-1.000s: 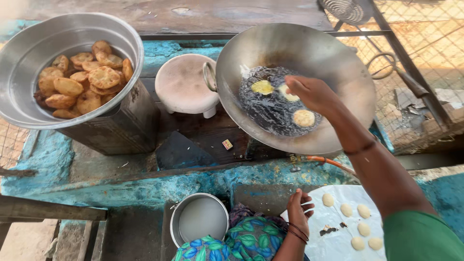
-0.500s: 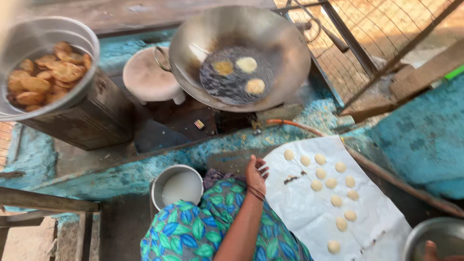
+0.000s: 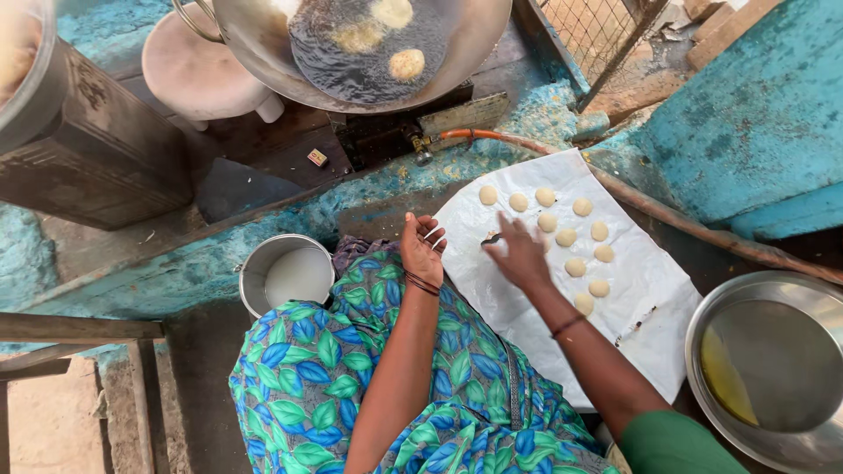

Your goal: The person flattens dough balls into discs and places them into hot oil to fry. They use a slotted spoon to turn the items and remove them when cooked, placing them into a metal container.

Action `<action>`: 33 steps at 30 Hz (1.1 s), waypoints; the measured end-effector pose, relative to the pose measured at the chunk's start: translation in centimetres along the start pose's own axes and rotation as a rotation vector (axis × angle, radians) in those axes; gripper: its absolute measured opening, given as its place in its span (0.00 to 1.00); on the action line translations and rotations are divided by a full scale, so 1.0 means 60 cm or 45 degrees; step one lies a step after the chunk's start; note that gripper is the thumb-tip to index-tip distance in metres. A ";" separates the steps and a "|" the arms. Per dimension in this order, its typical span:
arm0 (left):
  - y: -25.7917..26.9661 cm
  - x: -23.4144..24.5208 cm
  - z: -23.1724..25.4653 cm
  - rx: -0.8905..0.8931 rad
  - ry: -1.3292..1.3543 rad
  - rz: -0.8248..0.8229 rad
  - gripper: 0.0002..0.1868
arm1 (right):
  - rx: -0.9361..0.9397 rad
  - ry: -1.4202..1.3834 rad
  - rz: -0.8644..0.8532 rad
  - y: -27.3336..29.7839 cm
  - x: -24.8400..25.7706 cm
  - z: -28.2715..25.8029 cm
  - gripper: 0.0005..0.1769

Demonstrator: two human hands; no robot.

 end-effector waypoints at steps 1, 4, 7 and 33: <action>-0.001 0.002 -0.001 0.005 0.014 -0.014 0.24 | 0.053 0.042 -0.110 -0.027 -0.024 -0.034 0.45; -0.012 0.011 -0.001 0.017 0.033 -0.026 0.24 | 0.194 0.140 -0.308 -0.081 -0.054 -0.084 0.51; -0.033 0.021 -0.001 0.025 0.017 0.010 0.24 | -0.389 -0.168 -0.450 -0.118 -0.062 -0.005 0.43; -0.082 -0.007 0.181 -0.098 0.507 0.039 0.22 | -0.300 -0.180 0.633 -0.735 0.482 0.354 0.24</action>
Point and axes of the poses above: each hand's wrist, its own y-axis away from the middle knuckle, its own x-axis out of the back of the hand, z = x × y, the point moved 5 cm from there along -y, towards the middle knuckle, and after that the axes turned 15 degrees about x, right-handed, at the moved point
